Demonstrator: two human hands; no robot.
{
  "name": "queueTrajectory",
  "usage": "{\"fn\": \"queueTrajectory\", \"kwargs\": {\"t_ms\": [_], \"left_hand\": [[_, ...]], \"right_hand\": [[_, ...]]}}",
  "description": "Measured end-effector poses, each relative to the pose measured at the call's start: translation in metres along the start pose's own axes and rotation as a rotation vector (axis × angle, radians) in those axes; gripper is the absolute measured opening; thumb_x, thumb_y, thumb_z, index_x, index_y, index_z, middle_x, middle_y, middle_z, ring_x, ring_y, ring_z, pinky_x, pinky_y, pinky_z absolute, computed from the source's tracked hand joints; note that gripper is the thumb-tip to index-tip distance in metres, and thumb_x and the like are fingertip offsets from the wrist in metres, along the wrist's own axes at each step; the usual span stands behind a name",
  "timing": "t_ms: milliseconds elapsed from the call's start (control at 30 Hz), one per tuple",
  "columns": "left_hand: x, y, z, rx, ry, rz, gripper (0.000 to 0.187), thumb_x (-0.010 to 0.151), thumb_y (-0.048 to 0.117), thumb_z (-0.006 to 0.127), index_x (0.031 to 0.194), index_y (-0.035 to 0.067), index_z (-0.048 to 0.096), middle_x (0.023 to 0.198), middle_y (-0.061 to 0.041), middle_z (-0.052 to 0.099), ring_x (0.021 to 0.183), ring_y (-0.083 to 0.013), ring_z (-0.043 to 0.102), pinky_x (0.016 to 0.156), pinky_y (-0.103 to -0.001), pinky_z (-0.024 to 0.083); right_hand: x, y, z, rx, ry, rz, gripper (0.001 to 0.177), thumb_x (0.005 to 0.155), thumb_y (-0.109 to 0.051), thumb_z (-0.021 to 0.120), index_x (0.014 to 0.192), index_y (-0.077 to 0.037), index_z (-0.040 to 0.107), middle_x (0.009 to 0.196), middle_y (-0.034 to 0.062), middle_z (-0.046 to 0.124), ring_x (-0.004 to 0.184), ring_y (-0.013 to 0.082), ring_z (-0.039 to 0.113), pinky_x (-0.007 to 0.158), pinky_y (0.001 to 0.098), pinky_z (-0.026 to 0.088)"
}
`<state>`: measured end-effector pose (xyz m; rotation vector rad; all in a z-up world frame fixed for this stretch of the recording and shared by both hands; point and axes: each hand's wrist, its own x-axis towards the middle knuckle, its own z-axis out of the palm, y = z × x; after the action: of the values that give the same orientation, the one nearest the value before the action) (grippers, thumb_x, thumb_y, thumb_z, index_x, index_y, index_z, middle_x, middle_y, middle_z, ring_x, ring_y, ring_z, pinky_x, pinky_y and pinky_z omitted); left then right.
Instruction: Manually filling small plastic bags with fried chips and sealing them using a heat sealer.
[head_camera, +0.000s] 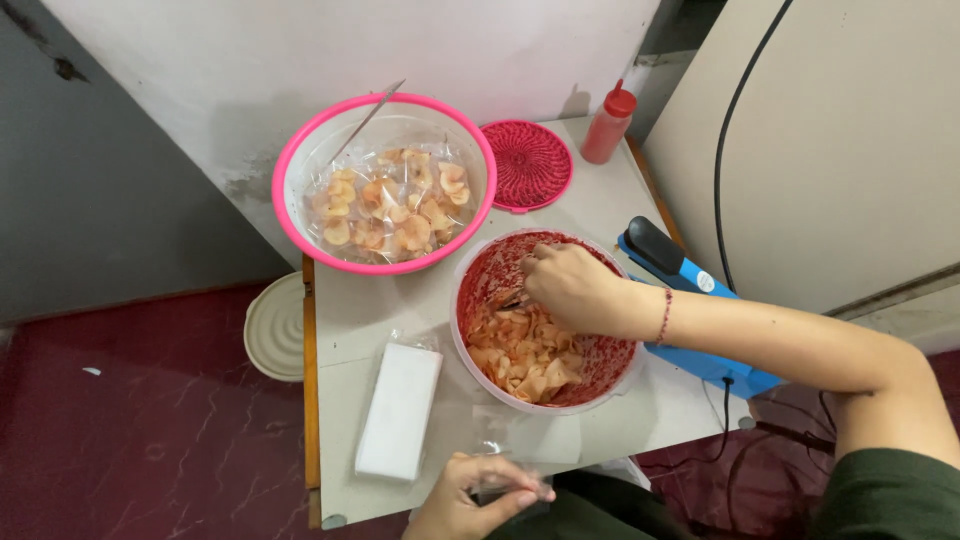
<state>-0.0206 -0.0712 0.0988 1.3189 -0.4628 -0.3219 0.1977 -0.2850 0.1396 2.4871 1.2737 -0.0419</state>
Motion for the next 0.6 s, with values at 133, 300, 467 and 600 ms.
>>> {"fn": "queueTrajectory", "kwargs": {"t_ms": [133, 300, 467, 600], "left_hand": [[-0.005, 0.034, -0.004, -0.189, 0.108, 0.015, 0.010, 0.095, 0.016, 0.073, 0.096, 0.006, 0.074, 0.098, -0.015, 0.083, 0.096, -0.0271, 0.083, 0.088, -0.040, 0.070], [-0.003, 0.028, -0.025, -0.272, 0.307, 0.115, 0.010, 0.099, 0.015, 0.062, 0.093, 0.007, 0.060, 0.102, -0.027, 0.081, 0.090, -0.0373, 0.083, 0.087, -0.051, 0.068], [0.017, 0.056, -0.028, -0.148, 0.394, 0.247, 0.009, 0.099, 0.009, 0.064, 0.102, 0.004, 0.057, 0.092, -0.021, 0.079, 0.087, -0.0337, 0.080, 0.083, -0.044, 0.070], [0.035, 0.087, -0.014, 0.329, 0.585, 0.126, 0.016, 0.095, 0.023, 0.068, 0.099, 0.010, 0.061, 0.096, -0.009, 0.081, 0.097, -0.0198, 0.081, 0.087, -0.031, 0.065]], "right_hand": [[-0.020, 0.014, -0.026, 0.249, 0.041, 0.079, 0.042, 0.071, -0.007, 0.065, 0.104, -0.027, 0.080, 0.098, -0.0020, 0.070, 0.108, 0.0255, 0.064, 0.070, 0.0407, 0.058], [-0.065, 0.019, -0.086, 0.528, 0.233, 0.150, 0.044, 0.078, -0.006, 0.065, 0.121, -0.014, 0.074, 0.112, 0.0027, 0.071, 0.105, 0.0268, 0.064, 0.073, 0.0455, 0.056], [-0.115, 0.008, -0.138, 0.771, 0.571, 0.106, 0.032, 0.089, -0.005, 0.073, 0.120, -0.001, 0.073, 0.108, 0.0105, 0.071, 0.091, 0.0247, 0.065, 0.073, 0.0345, 0.052], [-0.150, -0.004, -0.155, 0.759, 0.788, 0.183, 0.032, 0.088, -0.016, 0.076, 0.114, 0.002, 0.073, 0.107, 0.0137, 0.071, 0.089, 0.0205, 0.067, 0.069, 0.0269, 0.057]]}}
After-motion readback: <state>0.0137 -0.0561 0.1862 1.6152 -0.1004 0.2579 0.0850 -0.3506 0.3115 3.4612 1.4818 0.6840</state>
